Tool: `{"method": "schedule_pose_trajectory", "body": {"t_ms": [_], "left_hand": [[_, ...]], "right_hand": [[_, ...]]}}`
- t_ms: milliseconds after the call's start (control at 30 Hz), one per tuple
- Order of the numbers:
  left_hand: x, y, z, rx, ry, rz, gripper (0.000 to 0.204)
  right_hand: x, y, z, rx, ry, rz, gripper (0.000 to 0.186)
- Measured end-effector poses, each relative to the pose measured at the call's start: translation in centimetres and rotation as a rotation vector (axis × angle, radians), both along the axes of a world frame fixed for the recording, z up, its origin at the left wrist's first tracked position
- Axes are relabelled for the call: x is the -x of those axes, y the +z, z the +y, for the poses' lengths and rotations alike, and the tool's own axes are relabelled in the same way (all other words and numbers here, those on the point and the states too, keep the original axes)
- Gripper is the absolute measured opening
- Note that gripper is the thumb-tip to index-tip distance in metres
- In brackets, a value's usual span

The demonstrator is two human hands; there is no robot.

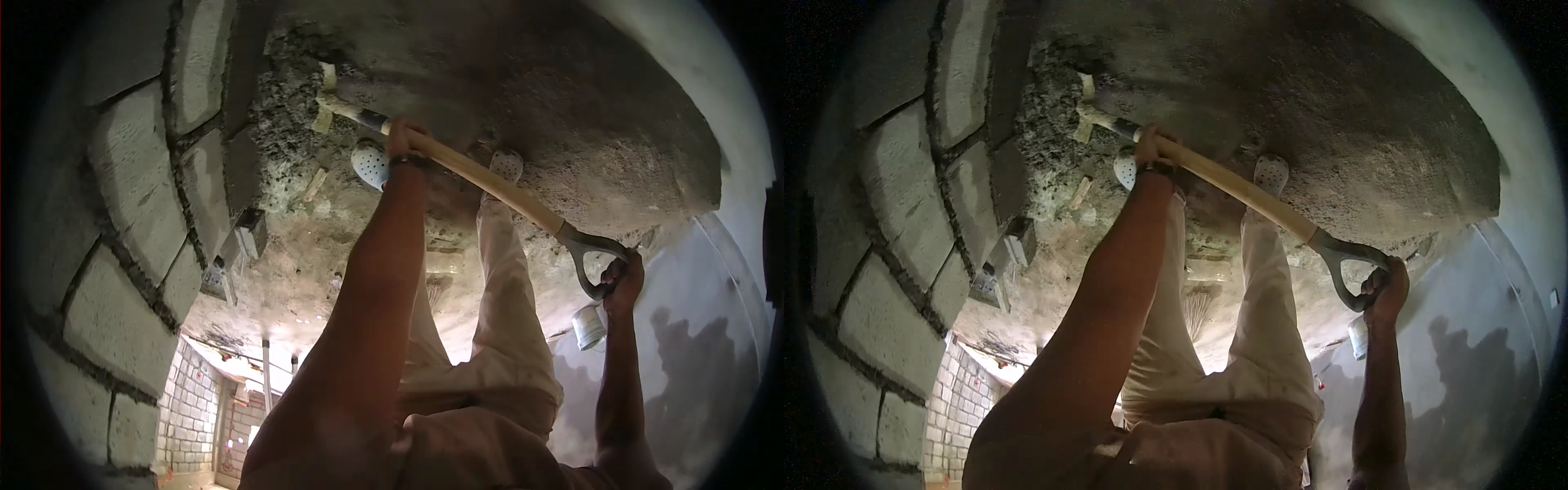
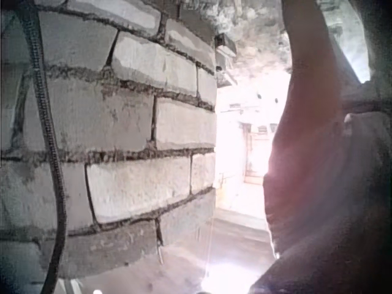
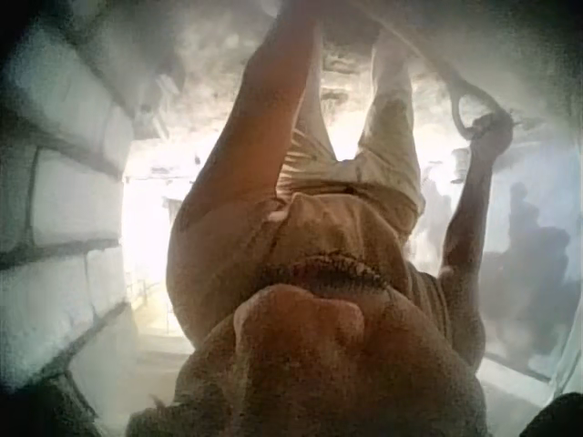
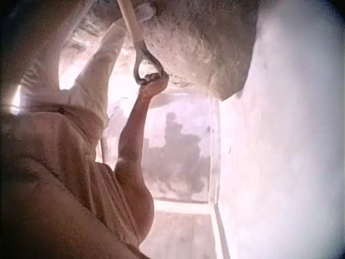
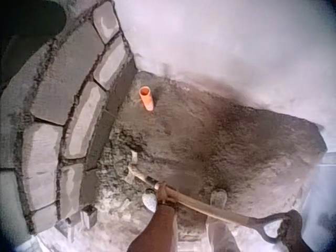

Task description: The person is mixing mortar and applying it to a wall or floor using a shovel and trowel.

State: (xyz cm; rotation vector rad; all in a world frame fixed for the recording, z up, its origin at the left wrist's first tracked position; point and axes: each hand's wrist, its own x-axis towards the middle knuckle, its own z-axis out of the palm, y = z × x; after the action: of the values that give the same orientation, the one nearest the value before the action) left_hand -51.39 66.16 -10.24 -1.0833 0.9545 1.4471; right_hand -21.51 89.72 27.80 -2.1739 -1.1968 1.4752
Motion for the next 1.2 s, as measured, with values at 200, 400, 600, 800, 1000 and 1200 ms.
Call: {"method": "schedule_pose_trajectory", "body": {"t_ms": [200, 400, 600, 800, 1000, 1200], "left_hand": [[8.0, -2.9, -9.8, -0.116, -0.392, 0.884, 0.028], [3.4, 3.1, -2.8, 0.17, 0.31, 0.037, 0.016], [6.2, 0.9, -8.9, 0.129, 0.167, 0.139, 0.018], [1.5, 7.1, -8.8, 0.122, 0.252, 0.133, 0.016], [-5.9, 14.3, -12.4, 0.195, 0.153, 0.179, 0.023], [-13.1, 19.8, -14.8, 0.26, 0.25, 0.143, 0.025]], "right_hand": [[2.5, -6.9, -2.0, -0.003, 0.036, -0.028, 0.031], [-4.2, -4.5, -2.4, -0.113, -0.146, -0.118, 0.031], [-2.2, -5.4, -7.1, 0.008, -0.004, -0.015, 0.031], [-7.5, -0.9, -6.4, 0.073, -0.082, -0.069, 0.037], [-17.9, 3.1, -9.2, 0.165, -0.154, -0.052, 0.043], [-22.0, 9.4, -8.4, 0.097, 0.025, -0.044, 0.039]]}}
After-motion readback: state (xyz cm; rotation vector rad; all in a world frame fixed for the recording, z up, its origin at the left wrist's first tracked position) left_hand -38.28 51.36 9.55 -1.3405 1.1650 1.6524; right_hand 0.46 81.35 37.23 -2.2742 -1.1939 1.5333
